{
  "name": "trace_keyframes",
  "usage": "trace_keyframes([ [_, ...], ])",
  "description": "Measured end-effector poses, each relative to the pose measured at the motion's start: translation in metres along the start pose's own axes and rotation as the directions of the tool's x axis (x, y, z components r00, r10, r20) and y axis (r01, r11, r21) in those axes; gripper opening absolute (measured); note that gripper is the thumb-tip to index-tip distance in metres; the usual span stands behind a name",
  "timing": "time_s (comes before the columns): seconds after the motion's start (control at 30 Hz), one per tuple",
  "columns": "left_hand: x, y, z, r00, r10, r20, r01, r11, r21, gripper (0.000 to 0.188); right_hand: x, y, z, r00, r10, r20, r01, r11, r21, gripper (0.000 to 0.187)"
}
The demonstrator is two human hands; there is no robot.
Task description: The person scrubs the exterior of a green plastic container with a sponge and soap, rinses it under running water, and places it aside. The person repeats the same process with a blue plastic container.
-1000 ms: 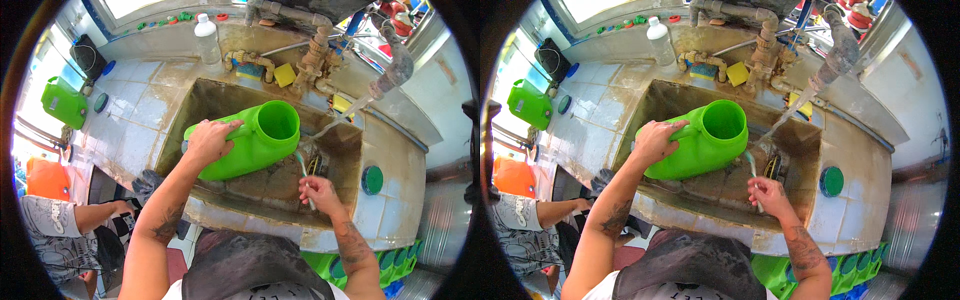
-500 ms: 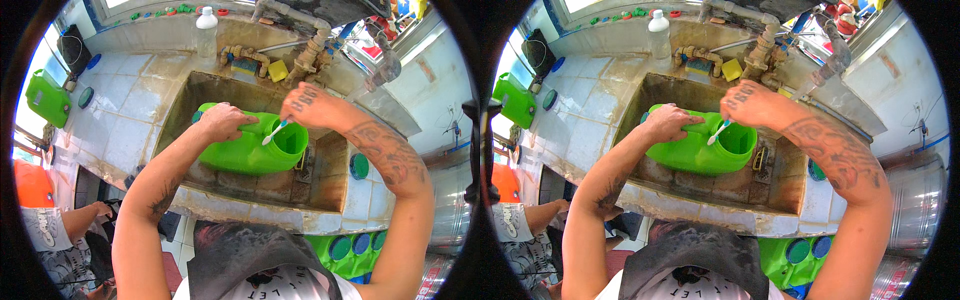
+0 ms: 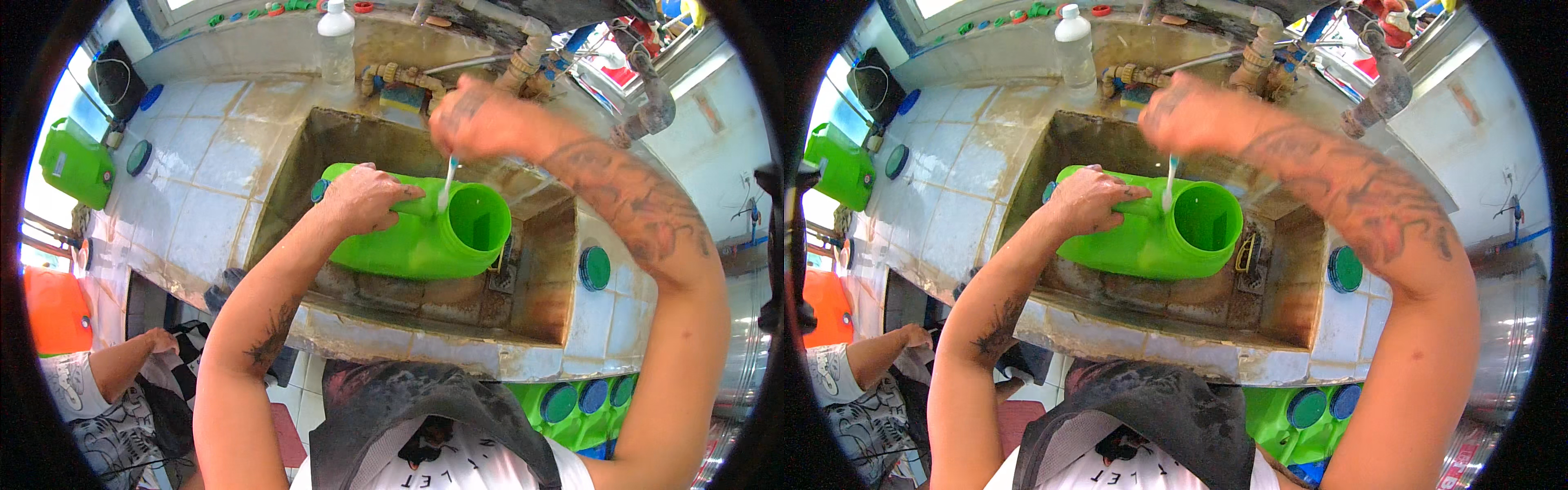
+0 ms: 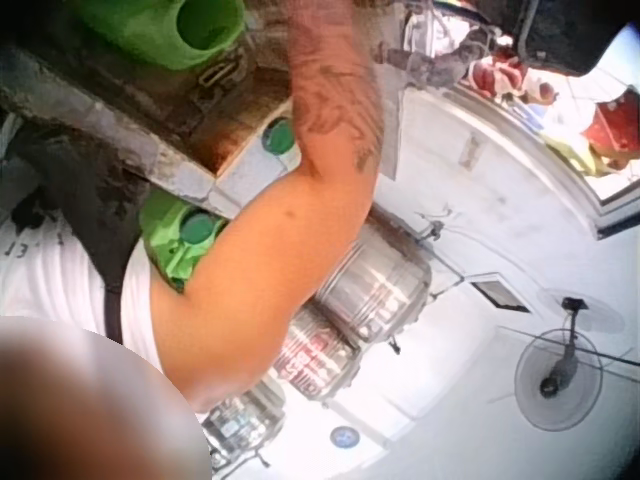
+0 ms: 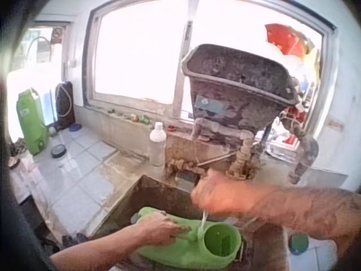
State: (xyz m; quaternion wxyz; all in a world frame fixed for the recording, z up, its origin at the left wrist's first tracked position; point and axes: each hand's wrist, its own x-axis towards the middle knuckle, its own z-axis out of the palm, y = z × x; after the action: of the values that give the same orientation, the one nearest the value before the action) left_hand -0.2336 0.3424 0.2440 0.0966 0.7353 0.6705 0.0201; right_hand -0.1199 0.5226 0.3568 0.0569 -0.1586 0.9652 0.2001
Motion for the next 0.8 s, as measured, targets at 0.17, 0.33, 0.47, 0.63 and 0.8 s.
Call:
trace_keyframes([
  [0.17, 0.001, -0.001, 0.002, 0.995, 0.019, -0.098, -0.019, 1.000, 0.001, 0.059, -0.004, -0.025, 0.042, 0.903, -0.050, -0.427, 0.041, 0.999, -0.031, 0.008],
  [0.33, -0.004, 0.001, 0.000, 0.994, -0.021, -0.108, 0.019, 1.000, -0.018, 0.056, -0.013, -0.007, 0.011, 0.918, 0.003, -0.396, -0.108, 0.964, -0.243, 0.009],
  [0.47, 0.000, 0.006, -0.003, 0.995, -0.018, -0.099, 0.017, 1.000, -0.004, 0.055, -0.004, -0.052, 0.002, 0.998, 0.058, 0.040, -0.055, 0.996, -0.072, 0.010],
  [0.63, 0.005, 0.004, 0.000, 0.992, -0.074, -0.106, 0.073, 0.997, -0.019, 0.056, -0.018, -0.029, 0.018, 0.968, 0.088, -0.237, -0.136, 0.971, -0.196, 0.010],
  [0.8, 0.004, 0.003, -0.003, 0.996, 0.003, -0.089, -0.005, 1.000, -0.025, 0.055, -0.013, -0.020, 0.030, 0.986, 0.059, -0.159, -0.066, 0.997, -0.039, 0.011],
])
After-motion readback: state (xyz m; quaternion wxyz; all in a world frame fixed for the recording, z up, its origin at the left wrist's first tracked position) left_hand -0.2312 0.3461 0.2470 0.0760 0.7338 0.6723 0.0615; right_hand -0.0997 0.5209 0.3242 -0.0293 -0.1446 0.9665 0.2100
